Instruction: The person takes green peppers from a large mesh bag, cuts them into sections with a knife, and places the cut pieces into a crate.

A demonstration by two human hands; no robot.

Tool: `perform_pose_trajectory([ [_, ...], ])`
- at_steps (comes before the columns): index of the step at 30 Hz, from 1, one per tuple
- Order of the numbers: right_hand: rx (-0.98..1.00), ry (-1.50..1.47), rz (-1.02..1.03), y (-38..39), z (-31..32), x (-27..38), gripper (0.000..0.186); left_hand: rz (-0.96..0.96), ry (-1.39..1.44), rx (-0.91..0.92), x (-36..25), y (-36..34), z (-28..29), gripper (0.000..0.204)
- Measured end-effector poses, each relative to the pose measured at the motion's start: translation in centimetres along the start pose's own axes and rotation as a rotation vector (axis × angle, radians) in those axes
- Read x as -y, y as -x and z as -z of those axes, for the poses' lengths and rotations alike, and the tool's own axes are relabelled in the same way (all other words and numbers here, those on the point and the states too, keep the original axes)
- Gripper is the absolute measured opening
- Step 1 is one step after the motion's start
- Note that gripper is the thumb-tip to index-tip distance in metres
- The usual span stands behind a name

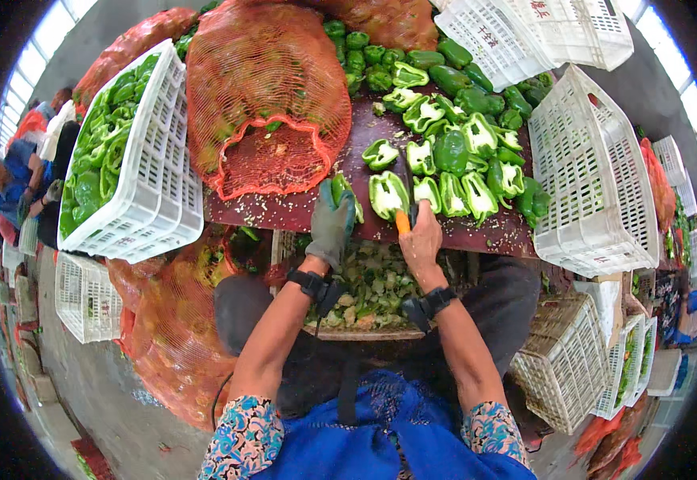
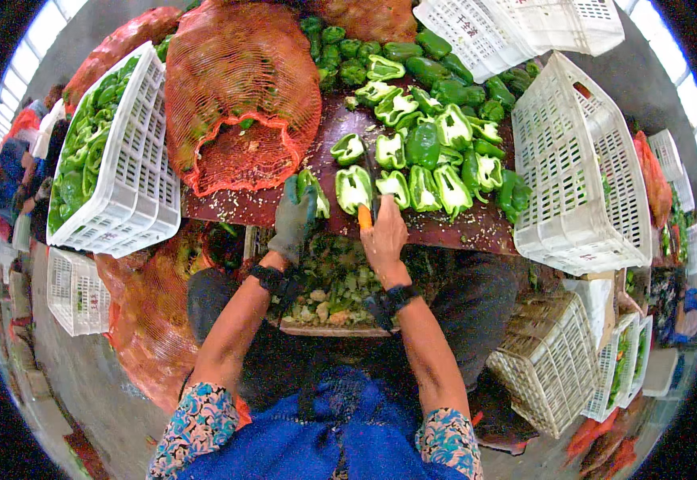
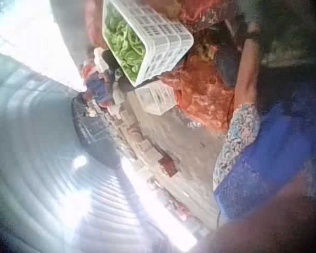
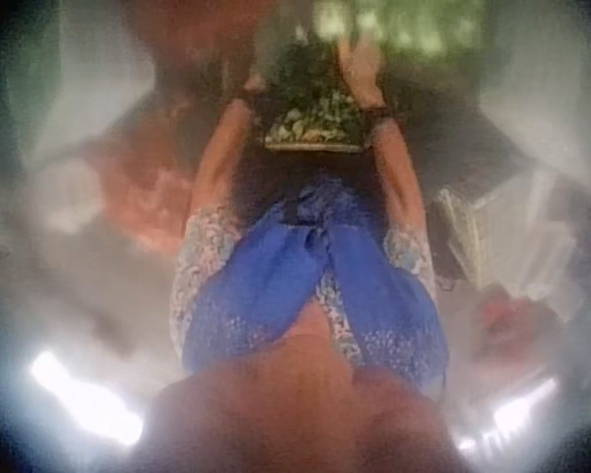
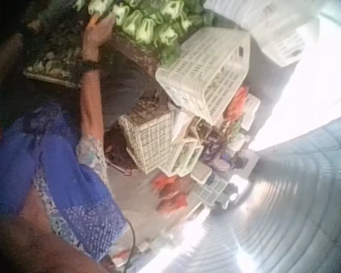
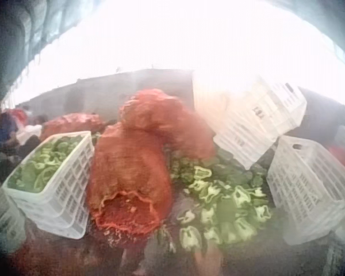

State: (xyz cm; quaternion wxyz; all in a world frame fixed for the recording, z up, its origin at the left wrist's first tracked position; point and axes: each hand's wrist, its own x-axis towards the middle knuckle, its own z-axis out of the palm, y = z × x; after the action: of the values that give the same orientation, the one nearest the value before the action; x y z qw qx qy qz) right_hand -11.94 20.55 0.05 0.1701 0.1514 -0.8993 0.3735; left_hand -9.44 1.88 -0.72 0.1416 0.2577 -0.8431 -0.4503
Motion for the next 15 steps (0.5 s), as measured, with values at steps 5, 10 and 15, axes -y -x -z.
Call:
perform_pose_trajectory([
  [5, 0.07, 0.026, 0.008, -1.5, -2.4, -0.2, 0.029, -0.014, 0.013, 0.015, -0.3, -0.1, -0.6, 0.059],
  [10, 0.034, -0.05, -0.003, -1.9, -4.2, -0.3, 0.031, 0.043, 0.007, 0.119, -1.0, -0.8, -1.6, 0.054],
  [15, -0.003, -0.18, -0.041, -4.2, -2.8, -0.7, 0.024, 0.156, 0.426, 0.198, -1.8, -1.4, -3.1, 0.053],
])
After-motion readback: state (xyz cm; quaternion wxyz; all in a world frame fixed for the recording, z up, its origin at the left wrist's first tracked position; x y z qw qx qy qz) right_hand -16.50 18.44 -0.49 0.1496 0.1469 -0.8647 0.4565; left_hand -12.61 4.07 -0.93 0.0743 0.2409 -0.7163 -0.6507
